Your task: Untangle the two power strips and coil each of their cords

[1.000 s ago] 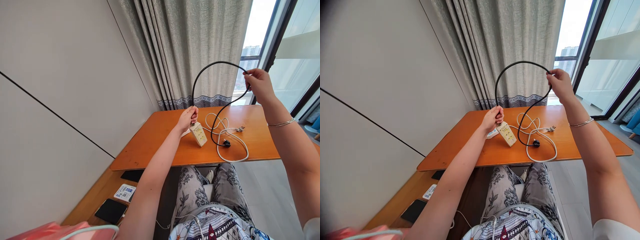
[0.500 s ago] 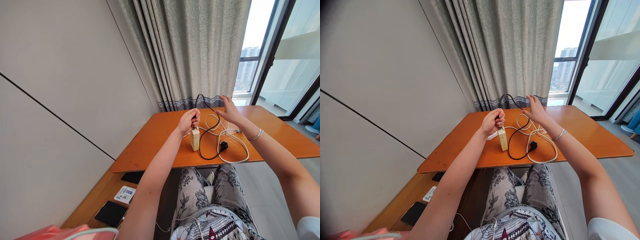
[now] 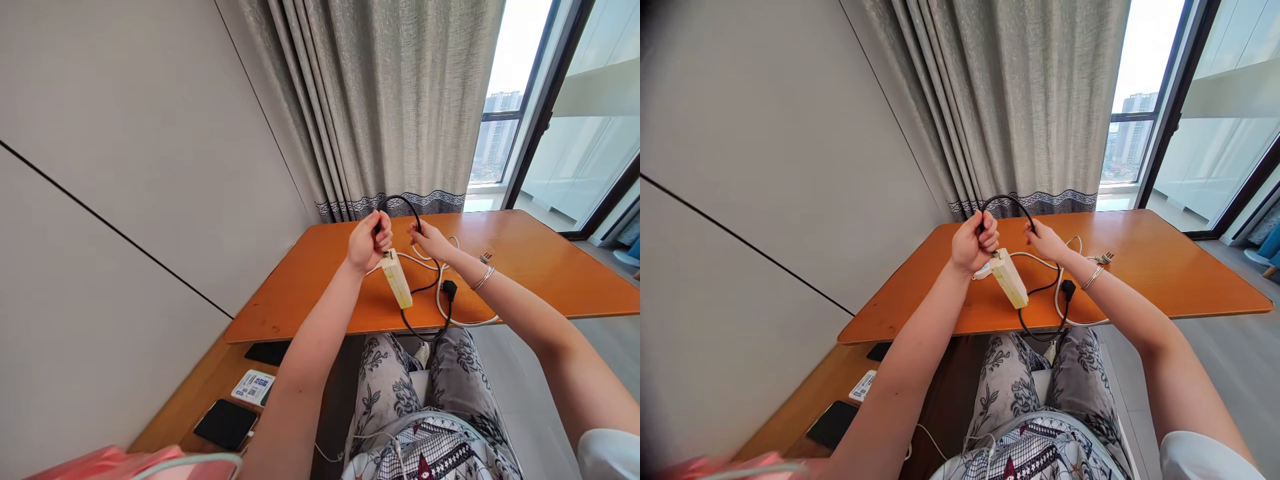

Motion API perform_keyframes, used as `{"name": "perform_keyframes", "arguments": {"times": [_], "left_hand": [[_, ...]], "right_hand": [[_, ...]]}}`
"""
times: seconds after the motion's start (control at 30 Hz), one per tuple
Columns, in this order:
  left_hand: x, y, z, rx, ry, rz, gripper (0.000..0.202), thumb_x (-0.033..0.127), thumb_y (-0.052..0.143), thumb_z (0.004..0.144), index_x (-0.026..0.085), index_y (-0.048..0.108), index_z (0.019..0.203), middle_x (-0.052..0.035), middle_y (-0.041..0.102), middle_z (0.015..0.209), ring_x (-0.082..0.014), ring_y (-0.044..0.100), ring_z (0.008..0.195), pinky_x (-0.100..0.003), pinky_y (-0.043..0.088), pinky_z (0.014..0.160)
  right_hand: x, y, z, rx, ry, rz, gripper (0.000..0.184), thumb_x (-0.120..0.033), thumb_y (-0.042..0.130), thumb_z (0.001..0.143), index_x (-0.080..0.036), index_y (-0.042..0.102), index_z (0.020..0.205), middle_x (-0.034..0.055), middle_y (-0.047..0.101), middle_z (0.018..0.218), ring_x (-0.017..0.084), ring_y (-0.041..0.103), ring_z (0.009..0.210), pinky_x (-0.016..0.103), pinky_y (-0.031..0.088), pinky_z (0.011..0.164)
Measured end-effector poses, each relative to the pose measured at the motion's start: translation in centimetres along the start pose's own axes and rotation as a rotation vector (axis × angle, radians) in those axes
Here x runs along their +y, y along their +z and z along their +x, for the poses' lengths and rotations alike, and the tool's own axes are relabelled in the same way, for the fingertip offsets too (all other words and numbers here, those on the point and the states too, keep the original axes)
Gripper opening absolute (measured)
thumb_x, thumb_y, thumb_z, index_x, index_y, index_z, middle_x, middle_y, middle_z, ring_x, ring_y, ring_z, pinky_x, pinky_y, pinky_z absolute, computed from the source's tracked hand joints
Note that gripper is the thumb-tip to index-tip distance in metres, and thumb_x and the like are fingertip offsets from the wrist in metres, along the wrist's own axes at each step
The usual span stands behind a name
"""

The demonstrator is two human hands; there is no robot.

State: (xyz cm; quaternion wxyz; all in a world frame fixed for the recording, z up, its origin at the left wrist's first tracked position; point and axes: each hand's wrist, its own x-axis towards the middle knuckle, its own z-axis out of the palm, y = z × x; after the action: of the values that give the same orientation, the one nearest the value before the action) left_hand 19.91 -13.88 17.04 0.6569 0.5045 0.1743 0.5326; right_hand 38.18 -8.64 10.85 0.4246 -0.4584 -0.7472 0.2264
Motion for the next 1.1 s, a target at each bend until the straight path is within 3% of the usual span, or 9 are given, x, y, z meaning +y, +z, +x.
{"name": "perform_keyframes", "arguments": {"times": [0.1,0.23,0.37,0.5,0.67,0.77,0.87,1.0,1.1], "left_hand": [[1.1,-0.5,0.3,0.16,0.124,-0.111,0.04,0.035,0.038,0.102,0.017,0.047,0.067,0.0077,0.028,0.048,-0.0035,0.017,0.035,-0.014,0.017,0.034],[1.5,-1.4,0.7,0.275,0.217,-0.131,0.036,0.034,0.042,0.101,0.016,0.054,0.073,0.0062,0.038,0.052,-0.0029,0.021,0.035,-0.016,0.018,0.034],[0.4,-1.9,1.2,0.318,0.255,-0.011,0.033,0.039,0.054,0.096,0.017,0.056,0.072,0.0044,0.047,0.055,-0.0033,0.031,0.038,-0.016,0.025,0.038],[-1.3,-2.1,1.4,0.322,0.25,0.136,0.039,0.048,0.06,0.091,0.018,0.052,0.068,0.0017,0.057,0.061,-0.0062,0.052,0.05,-0.016,0.04,0.049],[-2.5,-2.5,1.0,0.158,0.172,0.265,0.045,0.06,0.06,0.086,0.018,0.053,0.072,-0.0016,0.068,0.07,-0.0119,0.066,0.064,-0.024,0.053,0.067],[-3.0,-2.2,0.6,0.006,0.083,0.297,0.049,0.065,0.062,0.082,0.017,0.054,0.078,-0.0036,0.071,0.076,-0.0135,0.068,0.065,-0.025,0.053,0.065],[-3.4,-1.8,0.2,-0.063,0.0,0.303,0.052,0.067,0.063,0.08,0.017,0.052,0.078,-0.0035,0.07,0.075,-0.0119,0.065,0.058,-0.022,0.05,0.056],[-3.7,-1.8,-0.1,-0.1,-0.066,0.307,0.054,0.069,0.059,0.081,0.017,0.049,0.072,0.0017,0.06,0.059,-0.0068,0.049,0.037,-0.019,0.033,0.037],[-3.6,-1.9,-0.5,-0.23,-0.112,0.347,0.062,0.079,0.048,0.08,0.018,0.049,0.075,0.0019,0.057,0.051,-0.0057,0.038,0.03,-0.02,0.021,0.033]], "right_hand": [[1.1,1.1,-2.1,-0.124,0.079,-0.096,0.016,-0.022,0.041,0.092,-0.019,0.048,0.106,0.0012,0.063,0.08,0.015,0.062,0.068,0.03,0.049,0.074],[1.3,1.8,-5.0,-0.118,0.029,-0.291,0.038,-0.023,0.037,0.096,-0.015,0.037,0.133,0.0067,0.068,0.087,0.021,0.065,0.074,0.035,0.05,0.074],[-0.9,1.6,-6.9,-0.225,0.031,-0.602,0.047,-0.02,0.036,0.096,-0.014,0.037,0.143,0.0186,0.068,0.116,0.029,0.07,0.091,0.038,0.051,0.075],[-3.9,1.0,-7.8,-0.364,-0.083,-0.758,0.044,-0.02,0.044,0.096,-0.019,0.048,0.14,0.0152,0.069,0.119,0.029,0.07,0.1,0.034,0.051,0.077],[-6.3,-0.4,-8.4,-0.47,-0.356,-0.721,0.033,-0.023,0.045,0.099,-0.021,0.061,0.127,0.0092,0.072,0.108,0.022,0.069,0.092,0.029,0.049,0.073],[-7.0,-1.3,-8.3,-0.449,-0.516,-0.653,0.031,-0.029,0.044,0.1,-0.023,0.064,0.123,0.0067,0.072,0.101,0.019,0.067,0.083,0.026,0.045,0.065],[-7.5,-2.2,-7.6,-0.382,-0.621,-0.605,0.032,-0.036,0.043,0.102,-0.026,0.066,0.12,0.0062,0.071,0.098,0.017,0.065,0.08,0.025,0.041,0.061],[-7.7,-3.4,-5.9,-0.236,-0.537,-0.586,0.033,-0.051,0.052,0.097,-0.024,0.067,0.108,0.0055,0.069,0.092,0.016,0.062,0.075,0.025,0.036,0.058],[-7.5,-4.1,-4.5,-0.09,-0.383,-0.54,0.041,-0.058,0.062,0.089,-0.022,0.062,0.109,0.0032,0.065,0.084,0.015,0.057,0.067,0.024,0.033,0.057]]}}
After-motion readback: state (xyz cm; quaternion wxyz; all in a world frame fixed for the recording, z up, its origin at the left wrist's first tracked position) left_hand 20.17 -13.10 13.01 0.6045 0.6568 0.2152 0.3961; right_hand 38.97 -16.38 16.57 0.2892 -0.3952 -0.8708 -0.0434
